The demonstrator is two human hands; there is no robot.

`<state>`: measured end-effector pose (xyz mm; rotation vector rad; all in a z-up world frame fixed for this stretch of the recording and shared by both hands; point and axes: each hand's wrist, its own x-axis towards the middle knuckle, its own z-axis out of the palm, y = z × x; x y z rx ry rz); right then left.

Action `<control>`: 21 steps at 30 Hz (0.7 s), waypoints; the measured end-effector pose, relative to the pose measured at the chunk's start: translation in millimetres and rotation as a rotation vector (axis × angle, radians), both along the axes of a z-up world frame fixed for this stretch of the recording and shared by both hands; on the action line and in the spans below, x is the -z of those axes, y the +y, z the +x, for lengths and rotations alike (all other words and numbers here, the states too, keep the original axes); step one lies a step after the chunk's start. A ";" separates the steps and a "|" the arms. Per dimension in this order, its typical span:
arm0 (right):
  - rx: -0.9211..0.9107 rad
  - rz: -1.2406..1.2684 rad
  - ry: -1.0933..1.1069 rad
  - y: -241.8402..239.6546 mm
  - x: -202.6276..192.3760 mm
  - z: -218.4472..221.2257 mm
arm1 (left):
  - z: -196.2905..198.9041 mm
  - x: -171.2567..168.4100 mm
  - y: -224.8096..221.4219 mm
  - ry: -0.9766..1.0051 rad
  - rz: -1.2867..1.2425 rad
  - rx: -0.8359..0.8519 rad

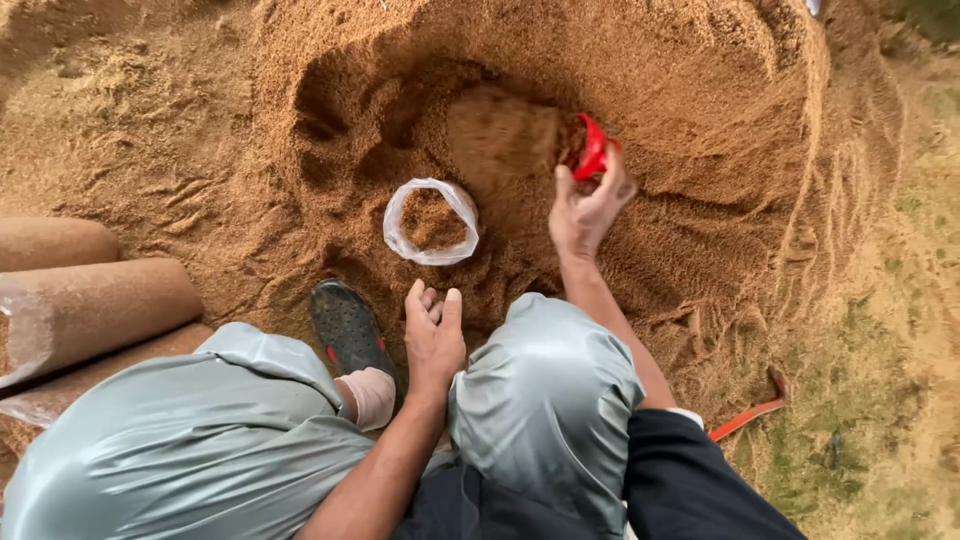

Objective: Filling small plastic bags with agricultural substrate using a hand scoop

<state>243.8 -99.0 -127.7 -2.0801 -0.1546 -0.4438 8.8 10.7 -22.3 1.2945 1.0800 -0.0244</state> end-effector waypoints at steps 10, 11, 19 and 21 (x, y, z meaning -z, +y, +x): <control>0.650 -0.034 -0.020 -206.3 94.7 60.0 | -10.3 -5.1 -0.5 -0.005 -0.060 0.022; 0.682 -0.121 0.021 -204.4 100.7 68.5 | -12.8 -2.5 -0.4 0.006 -0.052 0.005; 0.315 -0.301 0.055 -62.7 68.3 41.5 | -15.3 -3.1 -2.4 -0.003 -0.051 0.028; 0.030 -0.261 0.061 -45.5 54.6 23.9 | -17.8 -10.3 -4.2 -0.005 -0.047 0.049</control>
